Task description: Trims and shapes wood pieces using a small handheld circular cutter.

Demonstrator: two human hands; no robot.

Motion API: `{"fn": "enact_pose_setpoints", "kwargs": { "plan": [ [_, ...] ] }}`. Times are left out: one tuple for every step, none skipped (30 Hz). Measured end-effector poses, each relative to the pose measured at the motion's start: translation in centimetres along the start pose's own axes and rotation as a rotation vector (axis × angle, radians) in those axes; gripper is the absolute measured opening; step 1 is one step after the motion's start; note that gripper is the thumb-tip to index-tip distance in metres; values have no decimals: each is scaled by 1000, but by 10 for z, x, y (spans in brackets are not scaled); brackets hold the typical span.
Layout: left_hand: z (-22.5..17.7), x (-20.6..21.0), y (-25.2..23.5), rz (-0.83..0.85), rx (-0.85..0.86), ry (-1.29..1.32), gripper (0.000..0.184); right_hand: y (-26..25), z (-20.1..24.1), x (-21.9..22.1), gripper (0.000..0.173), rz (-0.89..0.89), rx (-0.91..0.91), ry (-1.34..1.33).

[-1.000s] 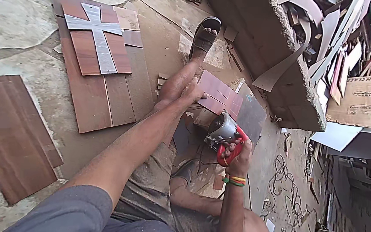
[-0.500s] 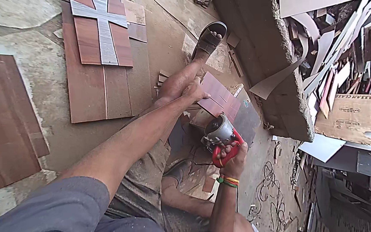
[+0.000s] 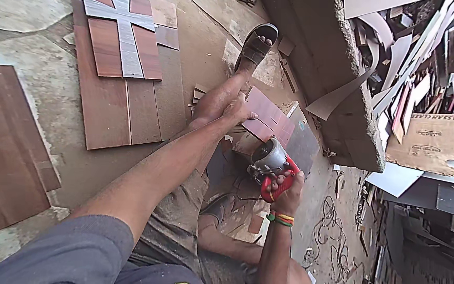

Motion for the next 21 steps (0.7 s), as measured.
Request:
{"fn": "enact_pose_setpoints", "kwargs": {
  "plan": [
    [-1, 1, -1, 11, -4, 12, 102, 0, 0, 1, 58, -2, 2, 0],
    [-1, 4, -2, 29, -15, 29, 104, -1, 1, 1, 59, -4, 6, -2],
    [0, 6, -5, 15, -19, 16, 107, -1, 1, 1, 59, -3, 9, -11],
    [1, 8, -8, -1, -21, 10, 110, -1, 1, 2, 60, -3, 14, -15],
    [2, 8, -8, -11, -18, 1, 109, -2, 1, 2, 60, -1, 20, -15],
    [1, 7, -8, -10, -18, -2, 108, -2, 1, 2, 60, 0, 26, -13],
    [1, 8, -9, -7, -23, -1, 108, -2, 1, 2, 59, -4, 29, -8],
    [0, 9, -9, 3, -30, 5, 109, -2, 2, 3, 59, -9, 31, 0],
    [0, 8, -9, 2, -29, 6, 108, -2, 2, 3, 60, -10, 31, 4],
    [-1, 8, -8, 0, -22, 5, 107, -3, 2, 4, 60, -8, 32, 7],
    [-2, 6, -6, 11, -14, 9, 105, -3, 2, 4, 61, -5, 35, 11],
    [-2, 5, -5, 7, -4, 10, 103, -3, 2, 4, 61, -6, 34, 7],
    [-2, 5, -5, 16, 1, 26, 102, -4, 3, 5, 61, -9, 32, 2],
    [-2, 5, -5, 24, 2, 34, 102, -4, 3, 5, 60, -9, 31, 0],
    [-2, 5, -5, 22, 3, 23, 103, -5, 4, 5, 60, -11, 32, 1],
    [-1, 5, -5, 26, -2, 17, 105, -5, 4, 5, 60, -14, 36, 8],
    [0, 5, -6, 18, -3, 6, 106, -6, 4, 5, 60, -13, 36, 12],
    [0, 6, -7, 8, 1, 0, 106, -6, 3, 4, 60, -14, 35, 14],
    [0, 5, -6, 4, 7, -4, 105, -7, 3, 4, 60, -15, 34, 13],
    [0, 6, -7, 9, 8, 0, 106, -7, 3, 4, 60, -13, 34, 11],
    [0, 5, -8, 4, 8, -3, 106, -8, 3, 5, 60, -14, 34, 9]
  ]
}}
Point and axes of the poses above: each hand's wrist, its own y-axis away from the middle knuckle, its own x-axis out of the palm, z = x × y, the point moved 5 cm from there along -y, towards the middle knuckle, and after that the axes turned 8 degrees about -x, right-handed, at the moved point
